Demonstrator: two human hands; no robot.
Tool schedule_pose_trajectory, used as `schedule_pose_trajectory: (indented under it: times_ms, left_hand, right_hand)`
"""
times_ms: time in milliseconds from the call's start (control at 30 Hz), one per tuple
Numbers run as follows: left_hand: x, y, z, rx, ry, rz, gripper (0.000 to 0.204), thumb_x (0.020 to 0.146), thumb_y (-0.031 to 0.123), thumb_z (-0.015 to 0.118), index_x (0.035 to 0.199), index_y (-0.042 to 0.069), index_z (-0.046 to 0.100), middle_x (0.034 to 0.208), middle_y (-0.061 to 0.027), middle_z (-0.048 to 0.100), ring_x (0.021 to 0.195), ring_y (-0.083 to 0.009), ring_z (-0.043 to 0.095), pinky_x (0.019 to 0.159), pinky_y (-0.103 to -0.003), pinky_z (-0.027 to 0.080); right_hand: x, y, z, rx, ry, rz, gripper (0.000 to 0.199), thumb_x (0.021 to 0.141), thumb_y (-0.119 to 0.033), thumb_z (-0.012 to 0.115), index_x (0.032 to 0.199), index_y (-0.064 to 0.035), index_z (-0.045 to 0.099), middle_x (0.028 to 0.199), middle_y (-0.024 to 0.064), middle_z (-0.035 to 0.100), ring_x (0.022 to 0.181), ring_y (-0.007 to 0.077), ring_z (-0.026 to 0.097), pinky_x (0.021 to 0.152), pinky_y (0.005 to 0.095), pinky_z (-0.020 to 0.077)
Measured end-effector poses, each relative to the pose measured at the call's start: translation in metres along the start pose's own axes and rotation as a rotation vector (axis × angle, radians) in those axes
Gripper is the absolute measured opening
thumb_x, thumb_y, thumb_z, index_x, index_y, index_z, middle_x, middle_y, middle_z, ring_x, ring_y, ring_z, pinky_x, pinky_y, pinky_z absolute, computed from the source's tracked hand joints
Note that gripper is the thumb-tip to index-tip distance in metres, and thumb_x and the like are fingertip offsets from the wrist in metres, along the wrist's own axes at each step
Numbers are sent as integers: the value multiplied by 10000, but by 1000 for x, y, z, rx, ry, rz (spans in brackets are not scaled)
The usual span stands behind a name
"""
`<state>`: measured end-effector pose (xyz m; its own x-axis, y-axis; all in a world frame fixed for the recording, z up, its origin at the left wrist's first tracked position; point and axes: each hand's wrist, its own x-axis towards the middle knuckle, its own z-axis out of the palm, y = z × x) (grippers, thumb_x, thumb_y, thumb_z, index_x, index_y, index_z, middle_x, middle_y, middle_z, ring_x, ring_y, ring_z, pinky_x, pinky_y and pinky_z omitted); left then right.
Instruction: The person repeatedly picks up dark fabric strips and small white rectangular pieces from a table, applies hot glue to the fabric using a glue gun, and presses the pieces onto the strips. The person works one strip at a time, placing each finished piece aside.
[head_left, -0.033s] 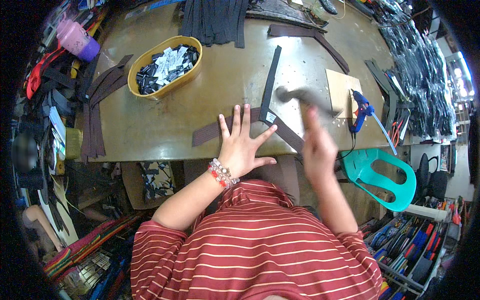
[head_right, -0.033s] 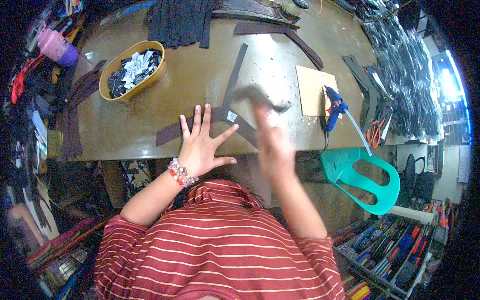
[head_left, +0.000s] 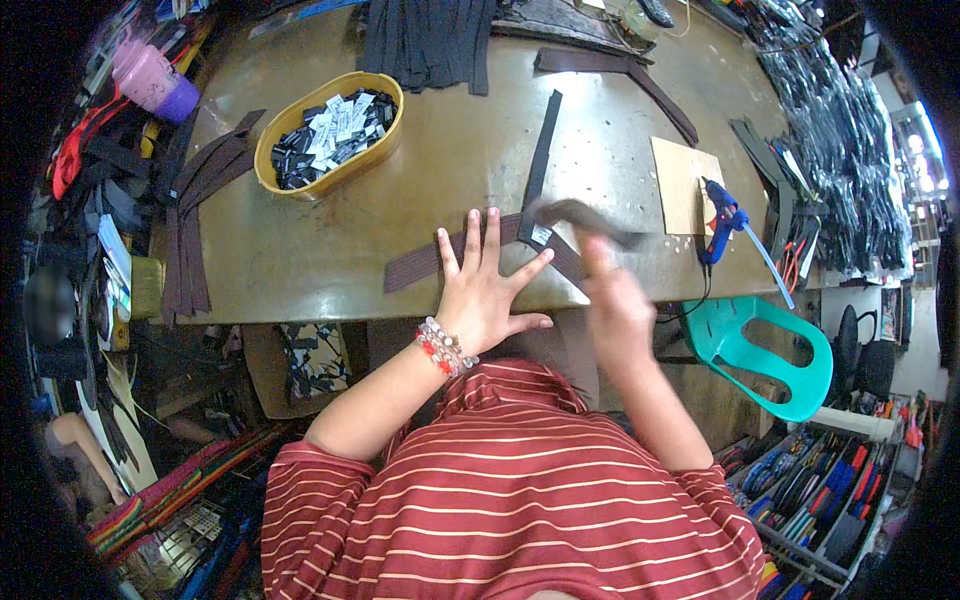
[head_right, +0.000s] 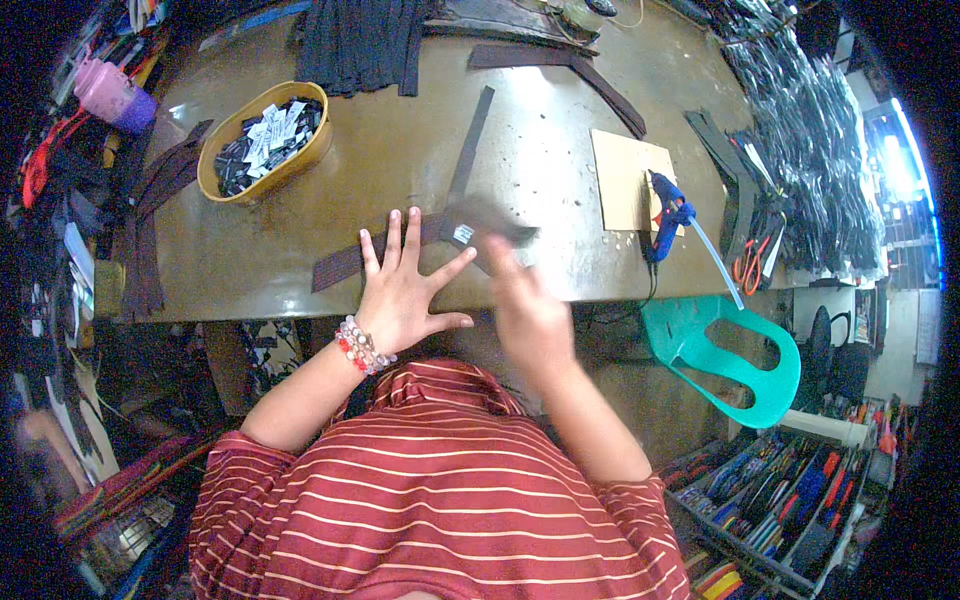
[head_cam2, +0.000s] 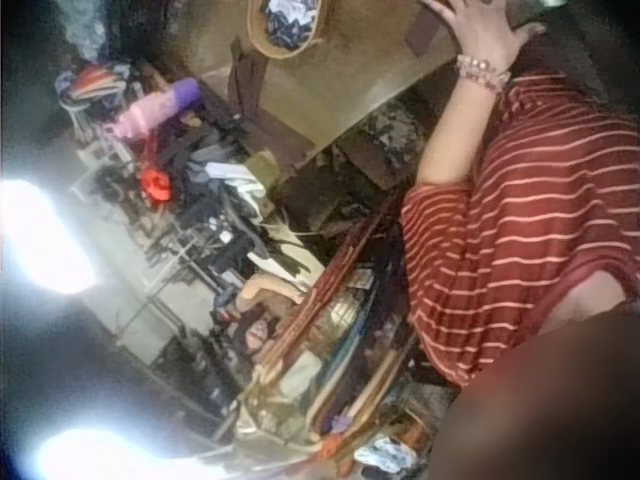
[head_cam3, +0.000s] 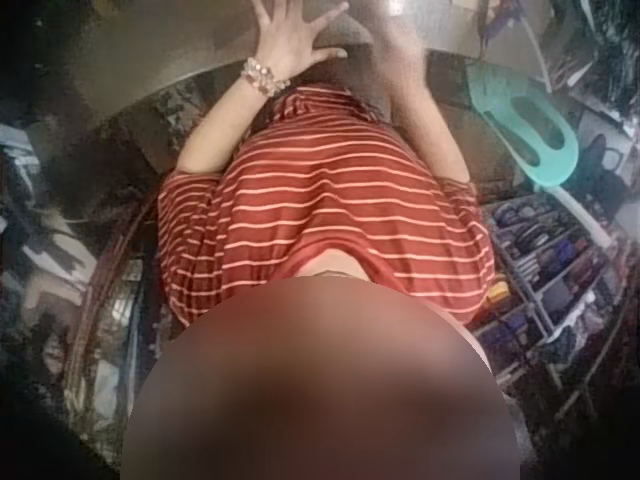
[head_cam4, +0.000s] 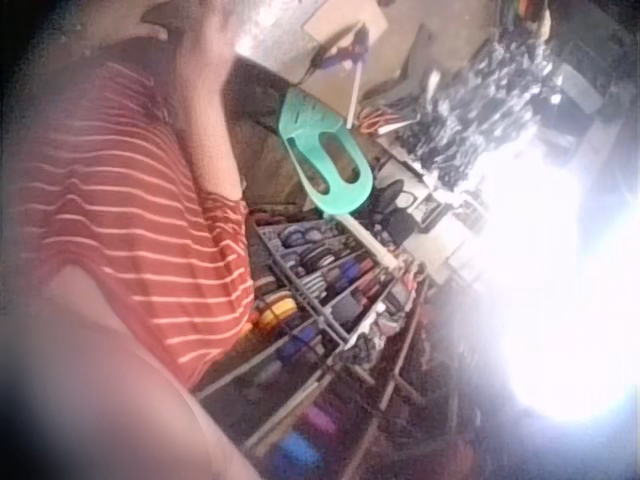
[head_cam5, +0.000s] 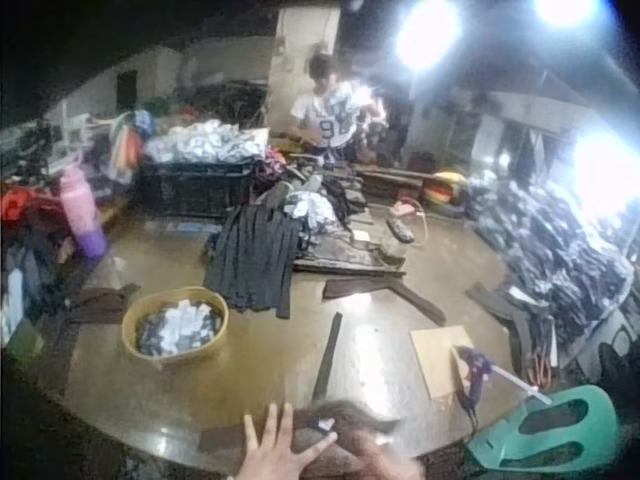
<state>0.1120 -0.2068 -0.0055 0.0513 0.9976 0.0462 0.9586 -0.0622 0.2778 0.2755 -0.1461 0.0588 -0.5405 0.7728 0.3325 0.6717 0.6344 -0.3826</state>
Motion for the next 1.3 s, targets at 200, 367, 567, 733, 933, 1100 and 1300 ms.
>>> schedule_pose_trajectory:
  times_ms: [200, 367, 567, 733, 933, 1100, 1300]
  left_hand:
    - [0, 2, -4, -44, 49, 23, 757, 686, 713, 579, 1358, 400, 426, 1487, -305, 88, 1374, -491, 73, 1014, -716, 84]
    - [-3, -2, 12, -31, 161, 67, 746, 706, 701, 568, 1363, 379, 426, 1498, -273, 99, 1380, -477, 77, 1026, -706, 89]
    - [-20, 21, -2, -155, 63, 181, 149, 810, 205, 575, 938, 130, 574, 1034, -75, 544, 1019, -250, 522, 844, -455, 456]
    - [13, -51, -68, -709, 518, -174, 175, 776, -8, 557, 936, 63, 577, 864, -76, 601, 751, -215, 585, 726, -361, 492]
    - [-4, -271, -132, -1531, 1459, -65, 160, 901, 130, 608, 837, -15, 583, 861, -118, 648, 793, -188, 637, 807, -317, 551]
    - [-69, -353, -118, -1977, 1936, -518, 256, 963, 90, 447, 1068, -133, 520, 1064, -218, 579, 1024, -327, 576, 934, -387, 515]
    - [17, -260, -107, -1558, 1016, -122, 293, 922, 139, 559, 1147, -48, 540, 997, -123, 627, 918, -188, 625, 827, -293, 529]
  right_hand:
    - [-20, 11, 12, 133, -98, 96, 570, 875, -82, 549, 1408, -209, 393, 805, 176, 583, 742, 345, 621, 657, 414, 517]
    - [14, 22, 16, 367, -252, 193, 492, 930, -107, 482, 1408, -166, 381, 1286, 198, 520, 1169, 363, 518, 951, 379, 439]
    - [58, 110, 20, -226, 195, 111, 501, 863, -105, 613, 1340, -198, 495, 911, 148, 605, 866, 256, 582, 773, 366, 460]
    - [66, 156, 42, -308, 356, 120, 356, 841, -198, 645, 1180, -108, 585, 954, 116, 595, 903, 299, 560, 765, 394, 457]
    - [62, 151, 41, -132, 403, 133, 137, 821, -149, 675, 819, -30, 608, 853, 111, 570, 858, 295, 520, 758, 400, 424]
    - [60, 151, 40, -138, 418, 151, 237, 794, -204, 706, 748, -23, 560, 825, 122, 546, 798, 297, 523, 717, 404, 411]
    - [64, 149, 44, -105, 416, 102, 212, 915, -153, 529, 775, 5, 513, 789, 156, 506, 787, 344, 463, 717, 424, 387]
